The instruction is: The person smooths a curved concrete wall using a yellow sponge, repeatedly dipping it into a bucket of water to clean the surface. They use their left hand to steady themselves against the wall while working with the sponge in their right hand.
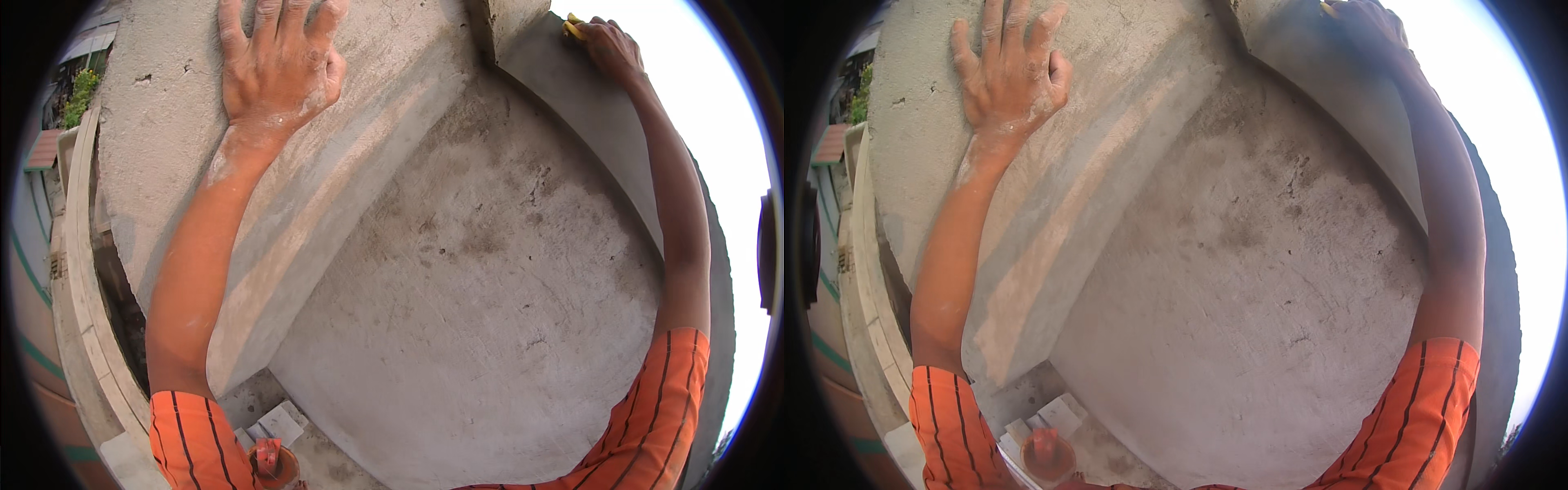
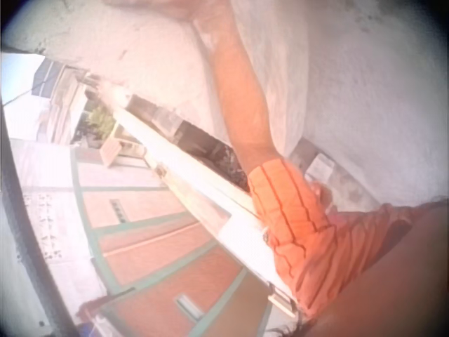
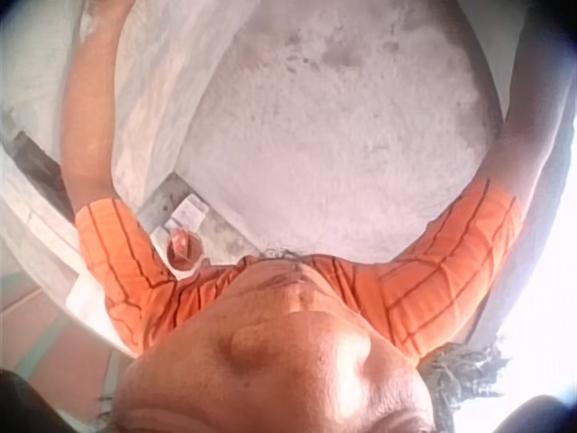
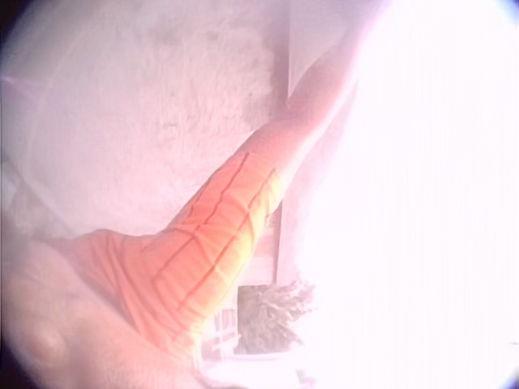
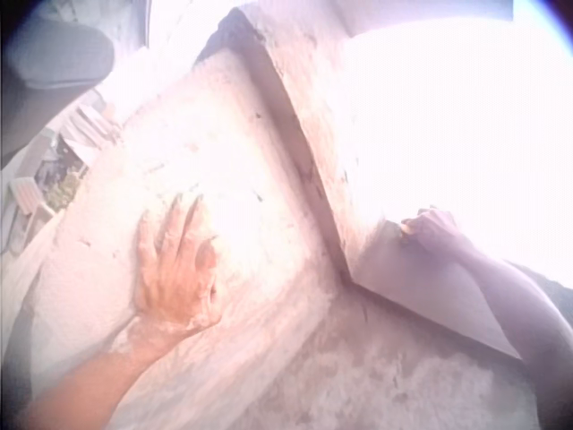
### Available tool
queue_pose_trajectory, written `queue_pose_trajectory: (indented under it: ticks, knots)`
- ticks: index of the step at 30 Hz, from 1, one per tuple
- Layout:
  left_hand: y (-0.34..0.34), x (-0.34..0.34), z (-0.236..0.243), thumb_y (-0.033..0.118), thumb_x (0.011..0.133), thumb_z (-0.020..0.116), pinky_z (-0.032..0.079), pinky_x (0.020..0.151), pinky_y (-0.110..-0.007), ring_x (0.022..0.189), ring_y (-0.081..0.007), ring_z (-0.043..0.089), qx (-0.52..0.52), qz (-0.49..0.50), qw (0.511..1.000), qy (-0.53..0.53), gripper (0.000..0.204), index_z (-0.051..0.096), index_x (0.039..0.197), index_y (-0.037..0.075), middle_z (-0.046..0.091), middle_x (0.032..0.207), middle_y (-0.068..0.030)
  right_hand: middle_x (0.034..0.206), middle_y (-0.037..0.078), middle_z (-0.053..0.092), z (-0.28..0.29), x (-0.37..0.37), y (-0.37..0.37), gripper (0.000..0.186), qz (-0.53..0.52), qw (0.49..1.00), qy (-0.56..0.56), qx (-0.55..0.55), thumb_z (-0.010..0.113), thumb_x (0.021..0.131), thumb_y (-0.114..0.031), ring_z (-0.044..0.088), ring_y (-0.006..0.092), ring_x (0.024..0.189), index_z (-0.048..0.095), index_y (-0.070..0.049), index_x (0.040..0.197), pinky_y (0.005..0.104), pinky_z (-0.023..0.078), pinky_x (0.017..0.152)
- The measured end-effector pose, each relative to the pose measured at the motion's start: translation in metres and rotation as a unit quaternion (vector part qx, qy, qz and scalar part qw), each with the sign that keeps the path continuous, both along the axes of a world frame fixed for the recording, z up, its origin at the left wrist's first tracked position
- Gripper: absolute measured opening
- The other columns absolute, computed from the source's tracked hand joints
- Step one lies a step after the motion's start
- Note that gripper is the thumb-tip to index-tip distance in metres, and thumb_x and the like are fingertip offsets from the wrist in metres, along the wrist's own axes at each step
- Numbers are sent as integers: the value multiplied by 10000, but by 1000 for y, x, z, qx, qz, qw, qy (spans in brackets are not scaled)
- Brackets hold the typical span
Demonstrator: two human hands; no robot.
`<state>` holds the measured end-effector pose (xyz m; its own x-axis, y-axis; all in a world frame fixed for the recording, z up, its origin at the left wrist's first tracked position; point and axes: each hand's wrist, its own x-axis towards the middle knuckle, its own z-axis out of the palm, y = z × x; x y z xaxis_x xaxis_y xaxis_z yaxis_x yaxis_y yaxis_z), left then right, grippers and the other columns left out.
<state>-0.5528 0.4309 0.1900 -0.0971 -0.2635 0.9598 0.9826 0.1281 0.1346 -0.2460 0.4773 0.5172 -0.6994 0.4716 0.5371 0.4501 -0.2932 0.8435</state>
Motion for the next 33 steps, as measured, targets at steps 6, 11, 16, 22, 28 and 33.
queue_pose_trajectory:
  ticks: [6, 11, 16, 22, 28, 33]
  knots:
    - [-6, -9, 0, 150, 680, 602, 201, 1133, -606, 1418, -367, 302, 5, 25, 1000, 7, 431, 629, 1086, 11, 406, 1457, -224, 1106, 5, 657, -34, -23, 11, 268, -51, 996, -59, -39, 540, 935, -132, 604, 224, 1083, 679, -193, 1157, 401, 531, 891]
    - [4, -1, -3, 145, 680, 598, 192, 1138, -602, 1421, -360, 299, 2, 1, 1000, -6, 429, 630, 1087, 13, 398, 1465, -218, 1175, 2, 649, 6, 19, 4, 301, -11, 1000, -28, -1, 568, 919, -151, 605, 227, 1112, 673, -185, 1198, 402, 545, 894]
    - [0, 9, -4, 133, 679, 595, 181, 1144, -602, 1426, -366, 289, -48, 12, 999, -17, 417, 627, 1074, 3, 366, 1491, -217, 1138, -7, 639, -56, -6, 6, 298, -18, 994, -71, -76, 599, 922, -157, 606, 203, 1059, 658, -225, 1206, 379, 540, 888]
    - [-6, -8, 0, 131, 685, 583, 176, 1149, -601, 1440, -364, 258, -21, 26, 999, -6, 414, 618, 1066, -26, 348, 1503, -220, 1141, -56, 623, -60, 30, -34, 287, -23, 996, -79, -41, 615, 917, -173, 597, 160, 1066, 654, -250, 1191, 343, 541, 890]
    - [-2, 8, -2, 155, 686, 599, 173, 1157, -589, 1449, -358, 236, -21, 25, 999, -12, 466, 598, 1113, -30, 355, 1495, -225, 977, 128, 693, -85, -27, -32, 161, 24, 998, 32, -56, 599, 857, -218, 653, 314, 940, 718, -137, 931, 434, 532, 802]
    - [-8, -1, 0, 188, 698, 604, 183, 1153, -590, 1445, -363, 242, -30, 38, 999, -6, 499, 582, 1143, -36, 359, 1487, -236, 1128, -44, 628, -119, 45, -56, 295, 0, 995, -48, -91, 658, 889, -199, 587, 167, 1078, 656, -237, 1181, 358, 536, 916]
